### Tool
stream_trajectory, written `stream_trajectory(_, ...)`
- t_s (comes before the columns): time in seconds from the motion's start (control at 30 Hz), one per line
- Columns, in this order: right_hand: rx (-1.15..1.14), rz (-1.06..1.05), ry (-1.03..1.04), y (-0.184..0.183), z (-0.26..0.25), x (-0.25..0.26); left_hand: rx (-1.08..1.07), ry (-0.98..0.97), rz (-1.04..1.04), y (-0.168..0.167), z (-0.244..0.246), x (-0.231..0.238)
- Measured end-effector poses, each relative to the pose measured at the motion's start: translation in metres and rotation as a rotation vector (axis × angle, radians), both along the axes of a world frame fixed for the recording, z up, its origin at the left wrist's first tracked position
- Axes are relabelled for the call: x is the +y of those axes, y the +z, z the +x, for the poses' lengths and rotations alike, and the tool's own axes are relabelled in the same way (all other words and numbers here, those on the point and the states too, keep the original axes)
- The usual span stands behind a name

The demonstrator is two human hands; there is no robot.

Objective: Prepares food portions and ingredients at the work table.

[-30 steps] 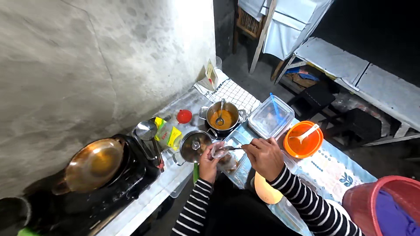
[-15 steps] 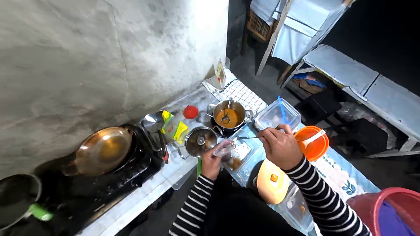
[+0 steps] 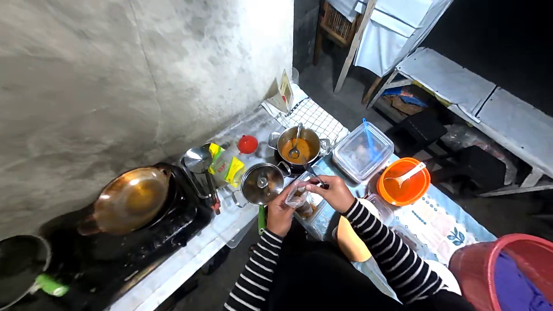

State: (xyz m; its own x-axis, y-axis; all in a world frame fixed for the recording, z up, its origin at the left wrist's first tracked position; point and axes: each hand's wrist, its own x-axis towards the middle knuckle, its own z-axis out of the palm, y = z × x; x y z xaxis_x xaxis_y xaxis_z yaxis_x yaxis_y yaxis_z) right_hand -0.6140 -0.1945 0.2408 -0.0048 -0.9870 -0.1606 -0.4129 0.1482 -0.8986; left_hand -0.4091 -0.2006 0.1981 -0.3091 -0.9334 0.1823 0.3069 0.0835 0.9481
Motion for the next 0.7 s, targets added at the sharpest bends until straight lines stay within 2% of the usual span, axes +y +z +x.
stream_trajectory(0.1, 0.003, -0.044, 0.004, 0.005, -0.002, -0.007, -0.026, 0.007, -0.029, 0.002, 0.005, 0.002)
stream_trajectory(0.2, 0.144, -0.051, 0.005, 0.018, -0.005, -0.010, -0.261, 0.048, -0.095, 0.007, 0.018, 0.007)
stream_trajectory(0.33, 0.355, 0.028, 0.042, 0.023, 0.003, -0.014, -0.377, 0.069, 0.034, 0.012, 0.011, 0.014)
stream_trajectory(0.47, 0.530, -0.002, 0.018, 0.044, 0.005, -0.011, -0.555, 0.174, 0.100, 0.021, -0.006, 0.002)
stream_trajectory(0.6, 0.715, 0.197, 0.084, 0.049, 0.005, -0.013, -0.685, 0.151, 0.095, 0.021, -0.013, -0.003)
stream_trajectory(0.7, 0.709, 0.199, 0.082, 0.054, 0.002, -0.018, -0.709, 0.124, 0.082, 0.029, -0.019, 0.000)
